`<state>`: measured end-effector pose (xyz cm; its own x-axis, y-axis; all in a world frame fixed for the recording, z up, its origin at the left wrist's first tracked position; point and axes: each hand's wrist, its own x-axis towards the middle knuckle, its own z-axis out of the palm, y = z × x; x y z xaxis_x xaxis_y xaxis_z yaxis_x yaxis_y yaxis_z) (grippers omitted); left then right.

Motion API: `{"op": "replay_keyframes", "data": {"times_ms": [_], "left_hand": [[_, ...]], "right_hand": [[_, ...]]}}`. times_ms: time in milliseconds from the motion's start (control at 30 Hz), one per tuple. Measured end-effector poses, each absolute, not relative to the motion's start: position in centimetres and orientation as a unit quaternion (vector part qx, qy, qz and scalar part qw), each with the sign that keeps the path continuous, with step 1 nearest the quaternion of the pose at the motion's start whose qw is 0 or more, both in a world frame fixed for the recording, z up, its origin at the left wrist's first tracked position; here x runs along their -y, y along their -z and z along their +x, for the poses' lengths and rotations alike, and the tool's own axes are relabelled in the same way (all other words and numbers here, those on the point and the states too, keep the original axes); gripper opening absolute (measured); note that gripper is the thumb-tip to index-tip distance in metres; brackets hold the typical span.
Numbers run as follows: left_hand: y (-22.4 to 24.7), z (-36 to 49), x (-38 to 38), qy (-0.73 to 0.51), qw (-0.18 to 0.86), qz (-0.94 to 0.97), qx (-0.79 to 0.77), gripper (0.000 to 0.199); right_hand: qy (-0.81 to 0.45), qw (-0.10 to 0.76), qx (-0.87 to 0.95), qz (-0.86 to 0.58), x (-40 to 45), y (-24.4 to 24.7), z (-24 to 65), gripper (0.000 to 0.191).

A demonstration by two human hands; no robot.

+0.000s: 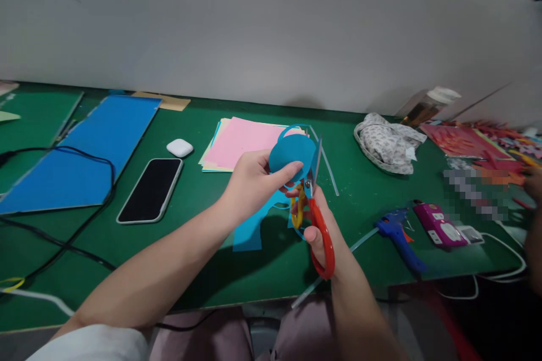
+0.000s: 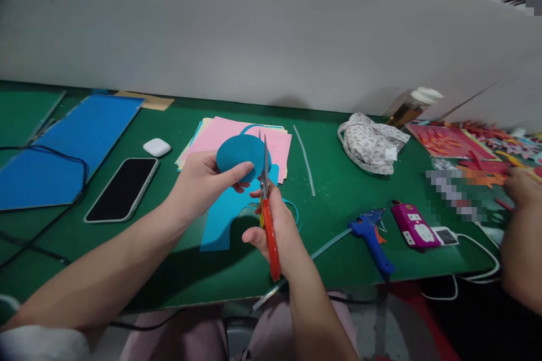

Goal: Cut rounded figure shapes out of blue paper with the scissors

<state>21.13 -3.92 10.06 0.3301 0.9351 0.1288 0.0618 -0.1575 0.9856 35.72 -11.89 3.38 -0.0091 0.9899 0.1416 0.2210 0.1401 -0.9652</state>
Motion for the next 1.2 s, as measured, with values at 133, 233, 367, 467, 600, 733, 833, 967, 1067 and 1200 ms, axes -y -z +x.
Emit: {"op": "replay_keyframes", "data": {"times_ms": [133, 233, 367, 467, 600, 733, 833, 967, 1067, 1200], "left_hand": [[-10.2, 21.0, 3.8, -0.425, 0.516, 0.628, -0.399, 0.027], [-10.2, 20.9, 3.8, -0.420, 0.524, 0.628, -0.392, 0.026], [-10.2, 20.8, 3.6, -0.401, 0.531, 0.639, -0.386, 0.024], [-10.0, 20.7, 3.5, -0.394, 0.530, 0.647, -0.382, 0.025], [-9.9, 20.5, 3.3, -0.390, 0.524, 0.653, -0.382, 0.029], [-10.0, 20.5, 3.2, -0.385, 0.531, 0.653, -0.380, 0.029], [-10.0, 20.5, 3.1, -0.382, 0.534, 0.653, -0.377, 0.029], [-9.9, 20.4, 3.0, -0.386, 0.542, 0.646, -0.375, 0.028], [-9.9, 20.4, 2.9, -0.388, 0.544, 0.643, -0.374, 0.028], [-9.9, 20.3, 2.8, -0.389, 0.544, 0.644, -0.371, 0.027]], "right_hand": [[-0.393, 0.471, 0.596, -0.518, 11.9, -3.5, 35.8, 0.104], [-0.382, 0.462, 0.610, -0.518, 11.8, -3.5, 35.9, 0.104], [-0.378, 0.457, 0.616, -0.518, 11.6, -3.6, 36.0, 0.102], [-0.375, 0.456, 0.617, -0.521, 11.6, -3.5, 36.1, 0.100], [-0.373, 0.452, 0.616, -0.526, 11.6, -3.3, 36.2, 0.097], [-0.372, 0.449, 0.614, -0.532, 11.6, -3.1, 36.2, 0.098], [-0.372, 0.449, 0.611, -0.536, 11.7, -3.1, 36.2, 0.101], [-0.373, 0.454, 0.606, -0.537, 11.7, -2.9, 36.1, 0.108], [-0.386, 0.470, 0.589, -0.532, 11.8, -2.7, 36.0, 0.108], [-0.409, 0.489, 0.562, -0.528, 11.8, -2.6, 35.8, 0.109]]}}
